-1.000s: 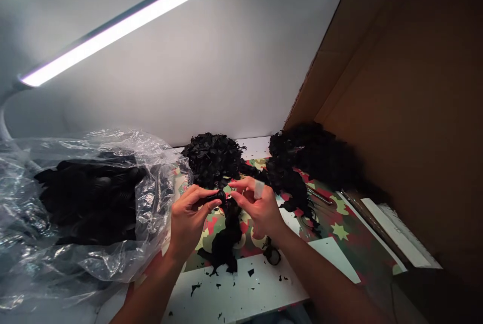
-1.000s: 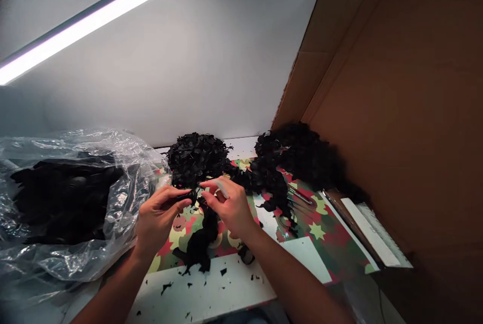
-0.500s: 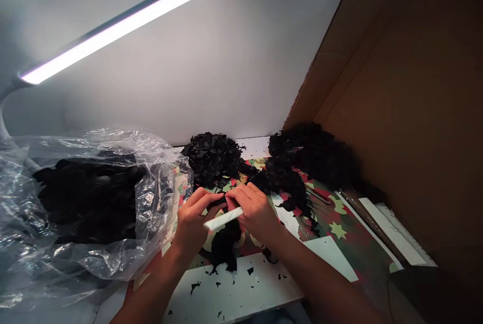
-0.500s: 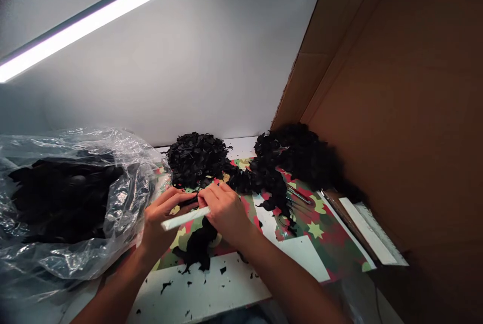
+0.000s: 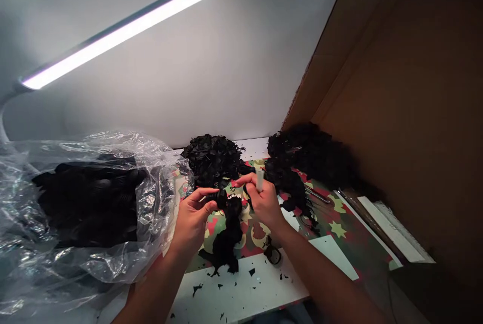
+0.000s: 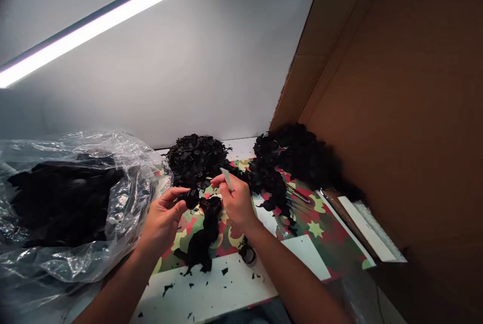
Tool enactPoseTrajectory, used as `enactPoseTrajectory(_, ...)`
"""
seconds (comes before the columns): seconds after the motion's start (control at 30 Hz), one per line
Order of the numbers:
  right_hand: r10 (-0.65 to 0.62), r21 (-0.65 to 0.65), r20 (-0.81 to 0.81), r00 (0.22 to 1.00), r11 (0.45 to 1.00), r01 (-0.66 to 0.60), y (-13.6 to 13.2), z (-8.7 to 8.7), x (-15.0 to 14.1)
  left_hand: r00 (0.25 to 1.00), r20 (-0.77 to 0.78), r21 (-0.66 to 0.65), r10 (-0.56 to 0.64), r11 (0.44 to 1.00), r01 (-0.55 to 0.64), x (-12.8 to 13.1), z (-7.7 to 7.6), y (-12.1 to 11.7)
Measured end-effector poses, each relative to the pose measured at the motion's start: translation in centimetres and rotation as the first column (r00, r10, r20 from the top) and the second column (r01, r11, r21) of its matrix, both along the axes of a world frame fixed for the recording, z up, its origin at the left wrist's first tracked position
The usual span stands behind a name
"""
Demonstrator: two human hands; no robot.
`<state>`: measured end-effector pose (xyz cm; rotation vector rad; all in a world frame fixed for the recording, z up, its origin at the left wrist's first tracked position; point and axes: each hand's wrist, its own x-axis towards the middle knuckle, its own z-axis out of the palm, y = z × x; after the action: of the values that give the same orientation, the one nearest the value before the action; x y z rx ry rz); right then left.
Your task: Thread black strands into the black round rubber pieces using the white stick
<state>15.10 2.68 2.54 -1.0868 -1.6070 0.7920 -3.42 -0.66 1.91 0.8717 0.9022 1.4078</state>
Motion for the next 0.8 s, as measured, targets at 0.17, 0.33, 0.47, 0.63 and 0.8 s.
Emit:
enactPoseTrajectory(0.17,-0.058,0.090,-0.198,0.979,0.993,0.077,-1.1,1.2,-0.1,0.991,0.130,-0.105,-0.002,0.994,0.016,0.5,0.6,0.1)
enactPoseTrajectory(0.33,0.055,0.043,-0.274,0.960,0.998,-0.045,-1.8,0.9,-0.1,0.989,0.141,-0.107,0.054,0.994,-0.039,0.6,0.4,0.4)
enactPoseTrajectory(0.47,0.108,0.064,-0.218,0.970,0.993,-0.097,-2.4,0.5,-0.9,0.989,0.124,-0.096,0.082,0.993,-0.071,0.4,-0.1,0.5)
enactPoseTrajectory(0.63,0.141,0.155,-0.101,0.985,0.980,-0.124,-2.8,0.5,-1.7,0.990,0.118,-0.070,0.080,0.995,-0.072,0.4,-0.2,0.4)
enactPoseTrajectory(0.8,0.146,0.152,-0.016,0.989,0.978,-0.141,-2.7,0.6,-1.7,0.994,0.086,-0.047,0.067,0.997,-0.063,0.5,0.0,0.3)
